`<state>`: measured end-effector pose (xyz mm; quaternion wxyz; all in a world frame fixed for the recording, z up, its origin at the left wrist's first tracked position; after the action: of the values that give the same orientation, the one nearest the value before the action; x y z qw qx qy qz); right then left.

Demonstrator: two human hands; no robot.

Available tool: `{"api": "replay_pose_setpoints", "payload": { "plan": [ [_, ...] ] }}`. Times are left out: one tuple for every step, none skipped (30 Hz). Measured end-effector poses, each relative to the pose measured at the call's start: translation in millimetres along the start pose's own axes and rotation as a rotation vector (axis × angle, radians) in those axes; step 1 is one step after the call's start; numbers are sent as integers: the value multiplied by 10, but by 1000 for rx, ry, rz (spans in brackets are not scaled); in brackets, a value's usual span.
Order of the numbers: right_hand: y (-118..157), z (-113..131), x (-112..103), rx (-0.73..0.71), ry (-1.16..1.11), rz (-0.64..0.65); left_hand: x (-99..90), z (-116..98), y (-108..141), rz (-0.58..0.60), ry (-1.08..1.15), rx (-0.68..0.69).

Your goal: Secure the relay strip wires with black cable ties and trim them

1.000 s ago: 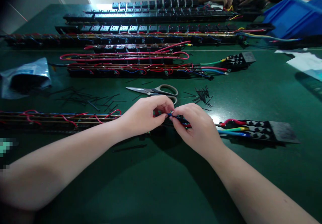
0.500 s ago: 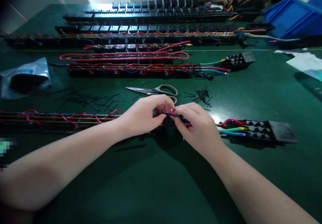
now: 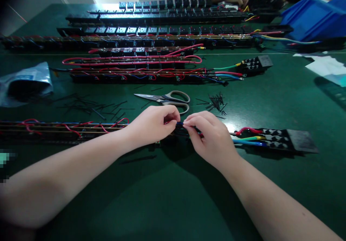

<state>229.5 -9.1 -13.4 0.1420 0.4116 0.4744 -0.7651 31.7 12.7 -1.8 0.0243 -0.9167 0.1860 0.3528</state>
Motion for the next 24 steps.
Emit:
{"api": "replay_pose_setpoints", "payload": {
  "plan": [
    [2, 1, -1, 1, 2, 3, -1, 0, -1, 4, -4, -9],
    [5, 2, -3, 0, 4, 7, -3, -2, -1, 9, 3, -10],
    [8, 4, -5, 0, 6, 10, -7, -4, -2, 15, 17, -6],
    [10, 5, -6, -1, 8, 11, -10, -7, -3, 21, 32, -3],
    [13, 6, -7, -4, 9, 11, -13, -10, -5, 28, 47, -1],
    [15, 7, -8, -7, 11, 9, -16, -12, -6, 36, 60, -4],
    [17, 7, -8, -10, 13, 5, -17, -13, -7, 44, 71, -10],
    [18, 6, -7, -13, 13, 2, -16, -13, -8, 51, 81, -18],
    [18, 5, -6, -17, 14, 0, -15, -13, -8, 56, 87, -26],
    [17, 3, -4, -20, 17, -2, -13, -13, -9, 60, 90, -30],
    [15, 2, -3, -20, 18, -2, -10, -12, -10, 64, 85, -30],
    [13, 1, -1, -21, 20, -1, -8, -10, -11, 69, 76, -29],
    [11, 0, 0, -19, 20, 1, -7, -7, -12, 72, 66, -29],
    [9, 0, 2, -16, 18, 3, -8, -5, -14, 76, 61, -33],
    [7, 1, 3, -12, 16, 5, -8, -2, -16, 81, 64, -38],
    [5, 3, 3, -8, 14, 9, -10, 1, -18, 86, 75, -44],
    [3, 6, 3, -1, 14, 14, -11, 3, -20, 89, 89, -48],
    [0, 10, 2, 6, 16, 17, -12, 5, -22, 91, 103, -50],
    [-3, 14, 0, 13, 18, 18, -13, 6, -22, 95, 113, -50],
    [-8, 18, -2, 19, 17, 21, -12, 8, -21, 97, 125, -49],
    [-14, 22, -5, 24, 14, 23, -12, 9, -19, 99, 140, -49],
    [-21, 26, -8, 25, 8, 27, -11, 10, -16, 97, 158, -49],
    [-28, 29, -11, 26, 0, 31, -11, 11, -12, 95, 178, -48],
    [-36, 32, -15, 27, -8, 38, -10, 12, -8, 94, 198, -42]
  ]
}}
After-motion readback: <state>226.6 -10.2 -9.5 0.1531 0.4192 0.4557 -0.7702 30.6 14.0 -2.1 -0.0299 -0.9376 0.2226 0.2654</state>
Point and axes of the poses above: each hand's wrist, its own y-axis away from the middle knuckle, its own x-axis out of the palm, z = x × y, the point moved 1 cm from there along -y, towards the middle knuckle, and after that the axes turned 11 degrees about -x, right-handed, at the moved point
